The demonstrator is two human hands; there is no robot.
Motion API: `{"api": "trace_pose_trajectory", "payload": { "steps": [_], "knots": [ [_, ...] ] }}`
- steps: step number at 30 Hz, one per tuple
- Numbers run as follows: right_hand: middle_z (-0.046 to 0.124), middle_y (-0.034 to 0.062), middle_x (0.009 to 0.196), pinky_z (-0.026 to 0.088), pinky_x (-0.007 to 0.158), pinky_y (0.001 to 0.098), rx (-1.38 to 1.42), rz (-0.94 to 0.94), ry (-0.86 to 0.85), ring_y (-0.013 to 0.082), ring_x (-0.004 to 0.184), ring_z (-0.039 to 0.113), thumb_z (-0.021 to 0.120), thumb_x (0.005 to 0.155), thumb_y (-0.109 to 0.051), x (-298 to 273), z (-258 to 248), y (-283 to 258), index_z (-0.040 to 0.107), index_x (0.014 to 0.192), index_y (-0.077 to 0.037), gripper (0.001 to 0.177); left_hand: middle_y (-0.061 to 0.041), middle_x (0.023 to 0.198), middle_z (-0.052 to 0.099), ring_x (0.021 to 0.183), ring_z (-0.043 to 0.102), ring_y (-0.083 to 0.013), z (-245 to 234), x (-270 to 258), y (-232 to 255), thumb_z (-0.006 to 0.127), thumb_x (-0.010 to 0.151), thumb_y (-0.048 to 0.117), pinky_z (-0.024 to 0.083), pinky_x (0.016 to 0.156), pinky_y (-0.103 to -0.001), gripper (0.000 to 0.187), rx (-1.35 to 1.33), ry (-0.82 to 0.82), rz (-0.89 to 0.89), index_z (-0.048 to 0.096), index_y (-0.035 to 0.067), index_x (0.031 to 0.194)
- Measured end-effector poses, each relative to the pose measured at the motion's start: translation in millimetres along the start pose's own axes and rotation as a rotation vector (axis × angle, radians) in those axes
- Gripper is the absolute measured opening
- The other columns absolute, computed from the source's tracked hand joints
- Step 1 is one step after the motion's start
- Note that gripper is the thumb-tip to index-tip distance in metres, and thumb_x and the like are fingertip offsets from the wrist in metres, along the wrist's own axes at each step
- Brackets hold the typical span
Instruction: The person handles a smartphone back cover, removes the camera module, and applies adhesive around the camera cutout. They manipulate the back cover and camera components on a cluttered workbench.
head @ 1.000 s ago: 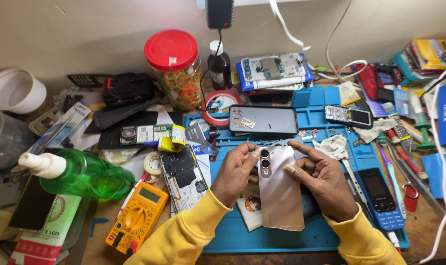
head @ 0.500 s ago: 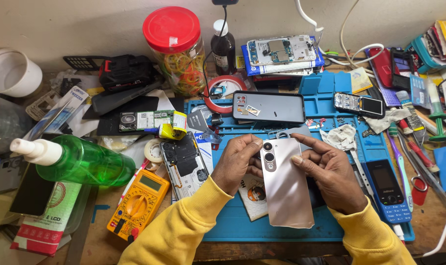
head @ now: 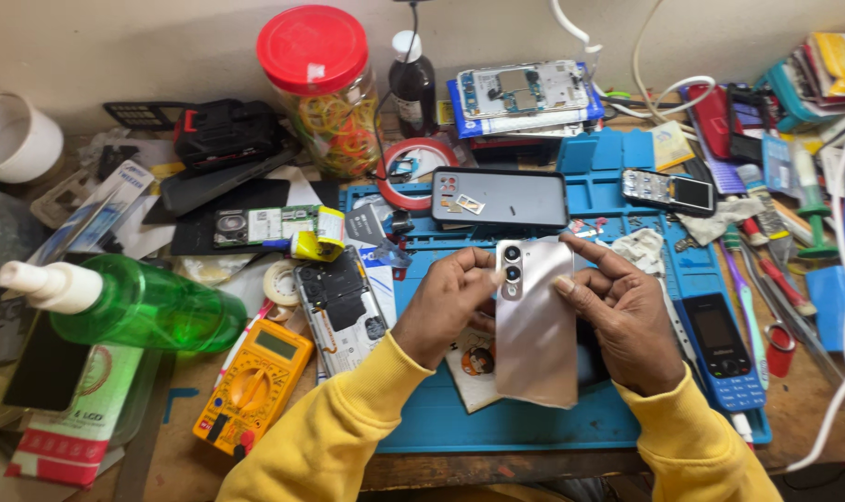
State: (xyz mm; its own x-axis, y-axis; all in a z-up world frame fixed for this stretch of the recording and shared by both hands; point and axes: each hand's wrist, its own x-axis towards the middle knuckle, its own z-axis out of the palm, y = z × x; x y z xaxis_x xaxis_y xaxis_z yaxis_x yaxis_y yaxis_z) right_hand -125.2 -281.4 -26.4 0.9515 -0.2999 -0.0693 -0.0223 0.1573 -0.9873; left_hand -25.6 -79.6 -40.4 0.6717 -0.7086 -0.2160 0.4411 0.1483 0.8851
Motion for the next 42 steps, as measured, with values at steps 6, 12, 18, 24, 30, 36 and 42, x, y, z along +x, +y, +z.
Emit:
{"api": "trace_pose_trajectory", "payload": {
  "steps": [6, 12, 18, 24, 30, 36, 42],
  "knots": [
    [0.074, 0.0085, 0.110, 0.055, 0.082, 0.0226, -0.136, -0.429, 0.411, 0.0085, 0.089, 0.066, 0.061, 0.108, -0.007, -6, -14, -12, 0.056, 0.144, 0.004, 0.038, -0.008, 0.096, 0.073, 0.075, 0.069, -0.0125, -27, -15, 50, 0.064, 0.099, 0.010, 0.060, 0.061, -0.026, 0.020, -0.003, 0.306, 0.465, 0.063, 0.002, 0.118],
    [0.075, 0.0105, 0.100, 0.054, 0.073, 0.0325, -0.997, -0.419, 0.410, 0.0188, 0.080, 0.068, 0.075, 0.094, -0.020, -12, 0, -20, 0.073, 0.125, -0.006, 0.033, -0.009, 0.101, 0.074, 0.080, 0.071, -0.0123, -38, -22, 62, 0.059, 0.102, 0.008, 0.060, 0.066, -0.026, 0.020, -0.110, 0.394, 0.583, 0.059, 0.000, 0.120],
    [0.072, 0.0138, 0.094, 0.054, 0.072, 0.0411, -1.294, -0.423, 0.274, 0.0294, 0.082, 0.069, 0.087, 0.073, -0.034, -13, 6, -16, 0.074, 0.116, -0.005, 0.054, -0.009, 0.109, 0.072, 0.088, 0.071, -0.0116, -32, -15, 51, 0.059, 0.098, 0.002, 0.061, 0.074, -0.027, 0.027, -0.061, 0.286, 0.496, 0.058, 0.002, 0.125],
    [0.076, 0.0103, 0.101, 0.056, 0.076, 0.0311, -0.860, -0.374, 0.254, 0.0189, 0.086, 0.072, 0.077, 0.086, -0.018, -8, 25, -41, 0.072, 0.120, -0.006, 0.037, -0.003, 0.106, 0.070, 0.084, 0.070, -0.0106, -19, -10, 39, 0.067, 0.092, 0.003, 0.061, 0.070, -0.027, 0.031, 0.021, 0.155, 0.296, 0.063, 0.003, 0.123],
    [0.077, 0.0084, 0.110, 0.057, 0.084, 0.0254, -0.196, -0.040, -0.076, 0.0101, 0.096, 0.072, 0.070, 0.087, -0.010, 21, 33, -49, 0.059, 0.131, 0.001, 0.046, -0.004, 0.095, 0.071, 0.083, 0.070, -0.0104, -8, -13, 22, 0.068, 0.095, 0.009, 0.062, 0.070, -0.027, 0.022, 0.042, 0.068, 0.201, 0.069, 0.000, 0.116],
    [0.079, 0.0123, 0.104, 0.058, 0.080, 0.0276, -0.011, 0.029, -0.140, 0.0130, 0.088, 0.072, 0.072, 0.089, -0.007, 39, 40, -27, 0.068, 0.122, 0.006, 0.036, -0.002, 0.093, 0.072, 0.080, 0.070, -0.0100, -12, -8, 21, 0.059, 0.103, 0.024, 0.060, 0.064, -0.026, 0.022, -0.017, 0.093, 0.149, 0.069, 0.005, 0.107],
    [0.077, 0.0127, 0.105, 0.060, 0.078, 0.0288, 0.126, 0.133, -0.140, 0.0137, 0.088, 0.073, 0.073, 0.088, -0.007, 42, 35, -12, 0.066, 0.123, 0.005, 0.038, 0.001, 0.090, 0.071, 0.078, 0.066, -0.0056, -13, -7, 14, 0.058, 0.105, 0.025, 0.053, 0.059, -0.022, 0.020, -0.040, 0.079, 0.128, 0.068, 0.008, 0.104]
  ]
}}
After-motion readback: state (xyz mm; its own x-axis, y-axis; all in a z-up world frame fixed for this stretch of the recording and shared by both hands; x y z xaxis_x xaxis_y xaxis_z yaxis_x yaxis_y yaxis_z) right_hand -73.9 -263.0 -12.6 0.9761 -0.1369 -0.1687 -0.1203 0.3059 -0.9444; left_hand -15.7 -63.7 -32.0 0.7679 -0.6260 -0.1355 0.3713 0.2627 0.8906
